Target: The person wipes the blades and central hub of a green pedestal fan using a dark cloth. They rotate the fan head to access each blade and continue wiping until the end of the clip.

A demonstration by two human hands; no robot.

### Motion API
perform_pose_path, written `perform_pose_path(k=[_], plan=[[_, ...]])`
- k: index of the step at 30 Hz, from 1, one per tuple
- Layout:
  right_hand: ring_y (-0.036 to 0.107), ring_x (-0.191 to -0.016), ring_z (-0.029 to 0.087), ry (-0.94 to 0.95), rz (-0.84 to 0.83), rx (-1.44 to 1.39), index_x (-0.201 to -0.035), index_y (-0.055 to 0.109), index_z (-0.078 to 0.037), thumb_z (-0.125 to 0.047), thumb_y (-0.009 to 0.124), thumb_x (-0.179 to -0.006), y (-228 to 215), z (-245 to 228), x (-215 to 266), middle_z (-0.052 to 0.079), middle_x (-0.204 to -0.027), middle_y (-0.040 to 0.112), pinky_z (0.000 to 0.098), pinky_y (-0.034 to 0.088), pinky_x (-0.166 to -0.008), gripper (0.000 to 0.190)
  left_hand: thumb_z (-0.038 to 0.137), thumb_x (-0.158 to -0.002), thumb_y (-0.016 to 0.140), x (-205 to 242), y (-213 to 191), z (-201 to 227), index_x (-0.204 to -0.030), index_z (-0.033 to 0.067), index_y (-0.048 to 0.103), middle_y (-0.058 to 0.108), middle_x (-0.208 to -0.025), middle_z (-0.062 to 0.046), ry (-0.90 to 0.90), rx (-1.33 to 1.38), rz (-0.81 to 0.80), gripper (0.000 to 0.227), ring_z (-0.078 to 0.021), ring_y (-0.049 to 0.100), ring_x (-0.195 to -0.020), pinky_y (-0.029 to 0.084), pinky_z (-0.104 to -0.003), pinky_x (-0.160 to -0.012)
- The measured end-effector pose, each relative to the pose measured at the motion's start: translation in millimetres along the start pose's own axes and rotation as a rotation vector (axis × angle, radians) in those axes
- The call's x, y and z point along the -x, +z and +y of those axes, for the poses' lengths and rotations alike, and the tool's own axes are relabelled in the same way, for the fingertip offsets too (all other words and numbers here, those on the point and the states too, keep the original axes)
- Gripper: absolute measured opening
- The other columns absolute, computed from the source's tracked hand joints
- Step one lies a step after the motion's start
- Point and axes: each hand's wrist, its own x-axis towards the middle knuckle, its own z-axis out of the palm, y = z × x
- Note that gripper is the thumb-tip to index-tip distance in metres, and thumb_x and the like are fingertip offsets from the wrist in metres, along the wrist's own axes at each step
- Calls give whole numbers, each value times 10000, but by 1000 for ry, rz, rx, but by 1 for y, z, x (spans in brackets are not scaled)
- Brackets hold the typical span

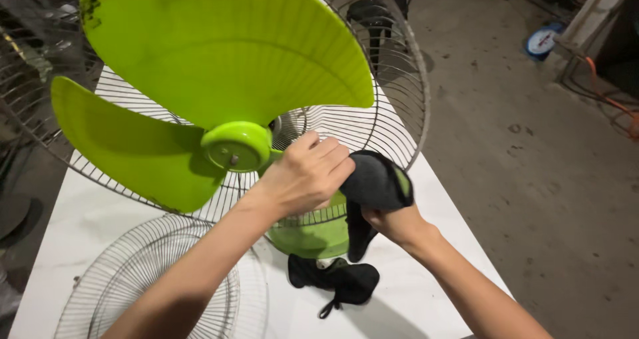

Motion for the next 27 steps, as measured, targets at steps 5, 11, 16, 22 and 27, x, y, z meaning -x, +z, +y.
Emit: perform_pose_path(k=[5,11,16,22,27], plan=[[672,-1026,365,-175,308,-57,-1157,679,-2,72,605,-750,6,-14,-6,183,-1108,699,425,545,-907,421,181,-882,723,-16,9,-6,-689,99,538,518,-641,-45,-79,-6,237,280,-215,545,-600,394,-345,-537],[668,-1060,360,-116,471,-82,-1152,669,10,127,525,-672,24,-26,-5,185,-1129,696,426,522,-990,515,171,-964,779,-26,27,-5,-568,134,483,441,-512,-1,-185,-42,439,495,-157,451,-445,298,-327,-458],[670,-992,252,106,539,-384,-1174,640,41,144,498,-737,54,-31,19,128,-1089,678,344,544,-926,471,147,-929,789,-14,28,1,-552,126,454,402,-501,-10,-202,-32,452,505,-181,420,-443,289,-352,-477],[655,-953,210,257,569,-503,-1156,639,46,130,537,-870,78,-45,36,120,-1055,673,317,545,-868,314,133,-948,777,-4,24,3,-586,129,477,419,-536,-10,-195,-11,416,470,-180,438,-478,307,-347,-507],[675,-873,197,274,392,-319,-1134,668,23,116,545,-753,58,-39,53,104,-991,693,311,565,-789,411,135,-953,777,-6,22,2,-562,128,467,403,-518,-9,-206,-15,422,499,-170,420,-455,284,-346,-490]])
